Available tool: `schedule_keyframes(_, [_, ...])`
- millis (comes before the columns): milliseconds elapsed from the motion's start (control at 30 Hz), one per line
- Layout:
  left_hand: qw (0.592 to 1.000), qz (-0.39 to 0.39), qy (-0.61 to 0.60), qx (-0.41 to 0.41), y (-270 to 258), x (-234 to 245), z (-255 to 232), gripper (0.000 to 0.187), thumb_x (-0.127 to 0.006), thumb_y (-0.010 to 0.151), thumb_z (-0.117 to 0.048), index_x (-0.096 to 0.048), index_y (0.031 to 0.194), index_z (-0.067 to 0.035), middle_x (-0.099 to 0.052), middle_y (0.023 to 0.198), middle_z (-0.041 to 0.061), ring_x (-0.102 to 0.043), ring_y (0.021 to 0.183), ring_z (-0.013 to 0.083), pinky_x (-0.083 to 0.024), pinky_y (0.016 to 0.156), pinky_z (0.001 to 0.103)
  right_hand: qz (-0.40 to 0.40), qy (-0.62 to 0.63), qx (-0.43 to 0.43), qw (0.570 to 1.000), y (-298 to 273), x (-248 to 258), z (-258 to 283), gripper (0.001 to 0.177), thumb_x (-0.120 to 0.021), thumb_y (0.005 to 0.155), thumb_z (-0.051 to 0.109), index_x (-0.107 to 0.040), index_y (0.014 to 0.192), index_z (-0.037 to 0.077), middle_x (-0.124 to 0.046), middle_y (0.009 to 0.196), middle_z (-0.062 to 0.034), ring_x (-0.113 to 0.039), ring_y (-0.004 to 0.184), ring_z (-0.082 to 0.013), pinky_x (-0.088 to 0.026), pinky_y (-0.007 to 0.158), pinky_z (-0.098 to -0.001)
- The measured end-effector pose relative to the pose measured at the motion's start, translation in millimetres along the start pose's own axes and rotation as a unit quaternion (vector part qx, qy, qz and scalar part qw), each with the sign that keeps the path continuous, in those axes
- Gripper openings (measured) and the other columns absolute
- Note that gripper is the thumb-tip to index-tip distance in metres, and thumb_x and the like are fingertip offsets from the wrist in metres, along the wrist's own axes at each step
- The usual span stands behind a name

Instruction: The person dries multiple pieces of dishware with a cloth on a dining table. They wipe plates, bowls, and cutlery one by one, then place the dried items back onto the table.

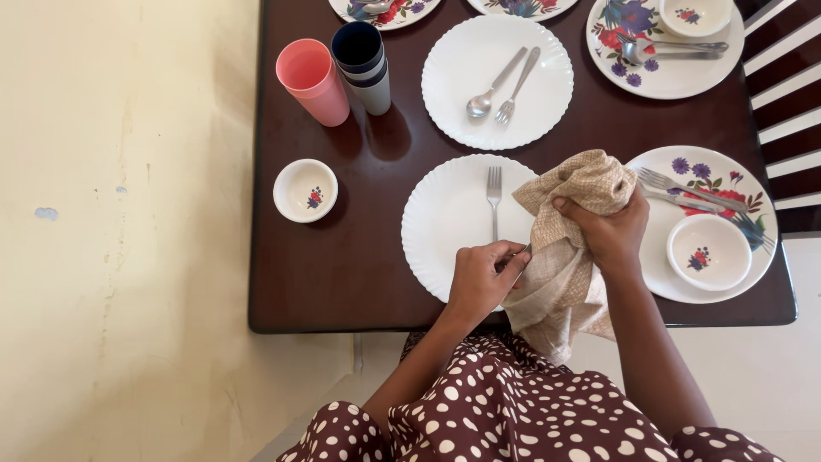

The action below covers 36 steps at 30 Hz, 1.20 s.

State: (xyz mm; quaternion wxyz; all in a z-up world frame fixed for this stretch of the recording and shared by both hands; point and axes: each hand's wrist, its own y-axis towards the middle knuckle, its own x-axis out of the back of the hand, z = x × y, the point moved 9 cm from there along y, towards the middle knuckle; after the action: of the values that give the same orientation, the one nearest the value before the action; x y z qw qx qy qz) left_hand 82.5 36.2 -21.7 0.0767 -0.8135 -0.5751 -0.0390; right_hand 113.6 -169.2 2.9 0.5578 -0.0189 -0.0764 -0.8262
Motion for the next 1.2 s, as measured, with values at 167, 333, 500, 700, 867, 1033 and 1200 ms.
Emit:
schedule_keyframes(167, [0.997,-0.013,-0.064,0.037,-7.0,1.8,5.5,0.024,-0.069,0.097,-0.015,-0.076,0.106,0.007,-0.079,0.081,0.011,-0.073,0.063,0.0111,-0.059,0.053,0.022,-0.014,-0.144,0.178,0.973,10.6,16.2,6.1,0.047,-0.088,0.081,0.001,-0.065,0.122,-0.003,-0.073,0.115,-0.0149,-0.073,0.103,-0.0213,-0.060,0.096,-0.0347])
schedule_keyframes(333, [0.988,-0.055,-0.114,0.085,-19.0,26.4,17.1,0.027,-0.069,0.097,-0.017,-0.074,0.111,0.006,-0.079,0.084,0.011,-0.071,0.061,0.0096,-0.057,0.052,0.022,-0.093,-0.097,0.031,0.990,47.2,68.9,-6.1,0.054,-0.092,0.081,0.010,-0.061,0.124,-0.002,-0.070,0.120,-0.0140,-0.072,0.107,-0.0247,-0.063,0.095,-0.0382])
schedule_keyframes(500, [0.984,-0.073,-0.162,-0.005,-7.7,36.3,-1.6,0.029,-0.070,0.098,-0.017,-0.072,0.115,0.006,-0.078,0.090,0.011,-0.069,0.065,0.0091,-0.056,0.055,0.022,0.114,0.177,-0.138,0.968,31.1,44.5,-34.8,0.064,-0.079,0.077,0.000,-0.058,0.138,-0.002,-0.067,0.130,-0.0159,-0.069,0.116,-0.0265,-0.058,0.105,-0.0413])
schedule_keyframes(700, [0.988,-0.047,-0.126,-0.072,9.0,18.9,-15.8,0.023,-0.071,0.099,-0.013,-0.074,0.115,0.004,-0.079,0.091,0.010,-0.071,0.070,0.0107,-0.061,0.065,0.025,0.204,0.349,-0.189,0.895,-18.9,-11.9,-59.4,0.073,-0.077,0.078,0.000,-0.049,0.145,-0.002,-0.065,0.129,-0.0150,-0.066,0.118,-0.0270,-0.054,0.104,-0.0404])
schedule_keyframes(867, [0.989,-0.071,0.006,-0.131,5.5,13.5,-29.7,0.018,-0.071,0.097,-0.008,-0.075,0.111,0.001,-0.079,0.091,0.012,-0.077,0.075,0.0168,-0.061,0.067,0.029,0.086,0.297,-0.228,0.923,-32.7,-33.1,-73.6,0.060,-0.076,0.083,0.004,-0.051,0.137,0.002,-0.064,0.119,-0.0131,-0.067,0.110,-0.0267,-0.059,0.095,-0.0412])
schedule_keyframes(1033, [0.982,-0.076,0.060,-0.162,2.1,21.5,-42.2,0.016,-0.065,0.095,-0.002,-0.073,0.109,0.002,-0.075,0.090,0.017,-0.076,0.077,0.0262,-0.058,0.069,0.033,0.079,0.268,-0.252,0.926,-45.0,-43.8,-62.0,0.052,-0.075,0.083,0.003,-0.054,0.130,0.002,-0.068,0.114,-0.0115,-0.070,0.105,-0.0242,-0.061,0.089,-0.0392])
schedule_keyframes(1200, [0.948,-0.031,0.256,-0.188,8.8,18.4,-51.8,0.010,-0.064,0.088,-0.003,-0.071,0.094,-0.001,-0.072,0.080,0.016,-0.071,0.070,0.0326,-0.056,0.067,0.041,0.063,0.166,-0.170,0.969,-41.7,-43.3,-40.1,0.034,-0.080,0.080,-0.003,-0.067,0.112,-0.004,-0.074,0.103,-0.0131,-0.073,0.090,-0.0213,-0.061,0.082,-0.0362])
